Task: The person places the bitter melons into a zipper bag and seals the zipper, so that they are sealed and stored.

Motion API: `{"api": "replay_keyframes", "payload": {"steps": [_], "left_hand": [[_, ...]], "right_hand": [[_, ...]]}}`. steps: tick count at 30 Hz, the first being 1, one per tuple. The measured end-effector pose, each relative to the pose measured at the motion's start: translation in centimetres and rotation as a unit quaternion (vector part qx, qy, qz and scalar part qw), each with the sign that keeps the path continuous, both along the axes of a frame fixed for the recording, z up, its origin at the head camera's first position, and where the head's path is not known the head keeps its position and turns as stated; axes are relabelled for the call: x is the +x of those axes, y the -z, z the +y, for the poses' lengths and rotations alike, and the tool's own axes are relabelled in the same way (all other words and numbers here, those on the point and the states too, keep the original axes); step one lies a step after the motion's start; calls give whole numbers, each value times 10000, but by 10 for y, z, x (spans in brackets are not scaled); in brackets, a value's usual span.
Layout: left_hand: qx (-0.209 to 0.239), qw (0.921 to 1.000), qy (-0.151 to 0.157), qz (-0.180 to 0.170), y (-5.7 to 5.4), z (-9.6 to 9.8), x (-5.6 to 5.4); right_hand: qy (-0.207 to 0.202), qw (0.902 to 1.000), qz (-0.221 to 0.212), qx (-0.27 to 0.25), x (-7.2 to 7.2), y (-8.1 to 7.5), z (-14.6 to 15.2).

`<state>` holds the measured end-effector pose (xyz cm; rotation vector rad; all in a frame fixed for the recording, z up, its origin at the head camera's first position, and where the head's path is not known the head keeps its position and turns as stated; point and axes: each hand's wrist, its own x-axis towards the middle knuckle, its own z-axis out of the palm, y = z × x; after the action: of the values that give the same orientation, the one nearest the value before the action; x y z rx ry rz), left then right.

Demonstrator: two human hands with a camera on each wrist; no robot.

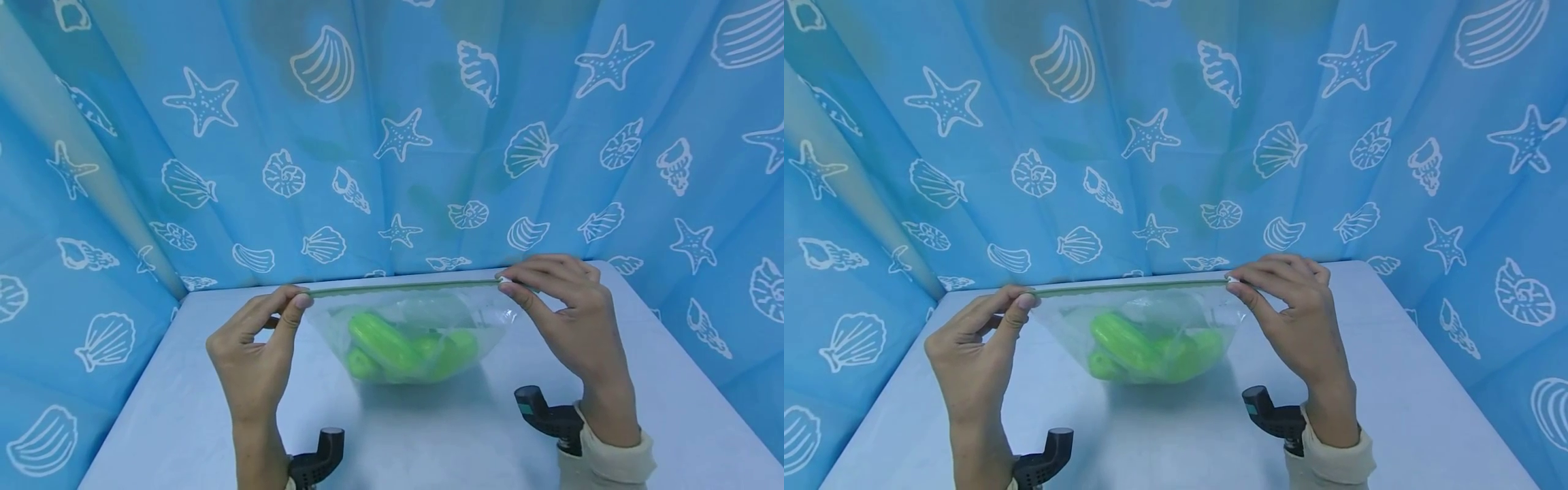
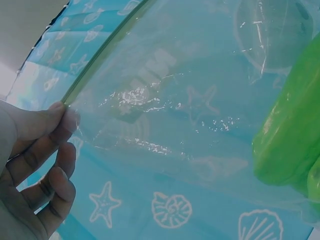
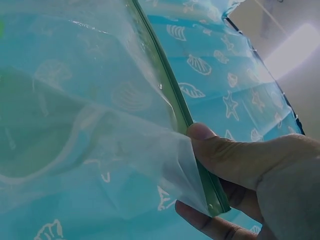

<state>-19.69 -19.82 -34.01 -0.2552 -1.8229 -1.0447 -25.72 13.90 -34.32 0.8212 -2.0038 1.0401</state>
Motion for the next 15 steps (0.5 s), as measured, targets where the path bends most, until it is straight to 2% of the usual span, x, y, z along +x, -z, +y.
{"api": "replay_keyframes", "payload": {"steps": [5,15], "left_hand": [[35,10000,-18,20,-1,-1,0],[105,9999,-77,-9,0,-5,-1]], "right_hand": [[56,9998,-42,-193,-2,2,1],[109,9996,-176,-167,-2,1,4]]}}
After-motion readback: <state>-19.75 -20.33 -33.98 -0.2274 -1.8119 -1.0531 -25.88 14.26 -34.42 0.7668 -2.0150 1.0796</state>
